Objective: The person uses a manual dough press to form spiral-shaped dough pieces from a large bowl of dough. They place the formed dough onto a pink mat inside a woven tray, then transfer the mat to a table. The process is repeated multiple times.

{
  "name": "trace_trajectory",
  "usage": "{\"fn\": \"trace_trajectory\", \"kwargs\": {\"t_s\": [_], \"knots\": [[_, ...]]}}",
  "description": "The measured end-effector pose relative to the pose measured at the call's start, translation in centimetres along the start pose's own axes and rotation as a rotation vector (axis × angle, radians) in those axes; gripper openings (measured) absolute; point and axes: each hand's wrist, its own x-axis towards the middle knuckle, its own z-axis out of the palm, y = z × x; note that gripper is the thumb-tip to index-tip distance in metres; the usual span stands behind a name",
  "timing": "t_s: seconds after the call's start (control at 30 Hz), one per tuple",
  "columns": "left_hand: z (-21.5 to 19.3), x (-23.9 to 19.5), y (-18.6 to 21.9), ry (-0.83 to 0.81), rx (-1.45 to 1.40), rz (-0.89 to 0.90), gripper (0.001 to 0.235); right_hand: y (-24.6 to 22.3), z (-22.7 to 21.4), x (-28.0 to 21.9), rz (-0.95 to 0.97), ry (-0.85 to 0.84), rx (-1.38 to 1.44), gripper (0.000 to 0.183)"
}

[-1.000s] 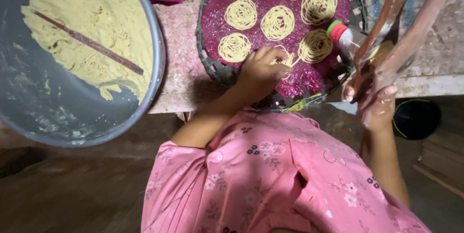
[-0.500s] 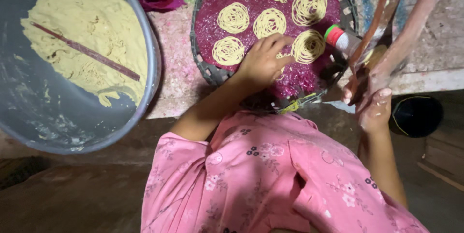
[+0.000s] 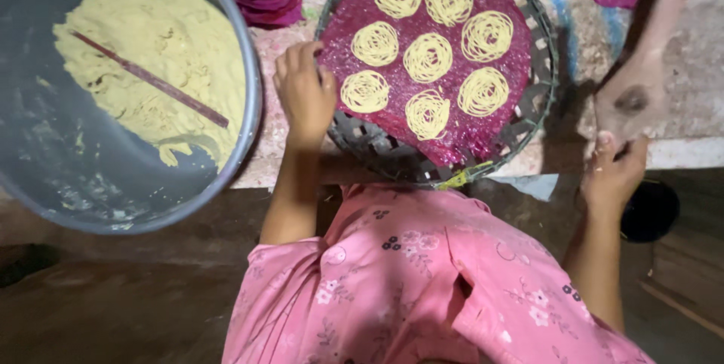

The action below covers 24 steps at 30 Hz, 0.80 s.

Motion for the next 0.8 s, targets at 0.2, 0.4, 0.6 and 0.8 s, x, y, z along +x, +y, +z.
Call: {"fn": "trace_trajectory", "kwargs": {"t_s": [0.2, 0.4, 0.6, 0.8], "knots": [[0.2, -1.6, -2.0, -0.056, 0.144, -0.049, 0.037, 0.8, -0.3, -1.7, 0.128, 0.011, -0.722, 0.070], [1.8, -1.0, -2.0, -0.162, 0.215, -0.099, 0.030, -3.6, 0.4, -1.6, 0.190, -0.112, -0.681, 0.070], [2.4, 0.0, -2.3, -0.064, 0.077, -0.128, 0.037, -8.8, 3.1, 4.8, -0.238, 0.002, -0.309, 0.048], [3.5, 0.0, -3.0, -0.149, 0.009, -0.193, 0.035, -11.2, 13.0, 9.6, -0.308, -0.124, -0.398, 0.042]]}}
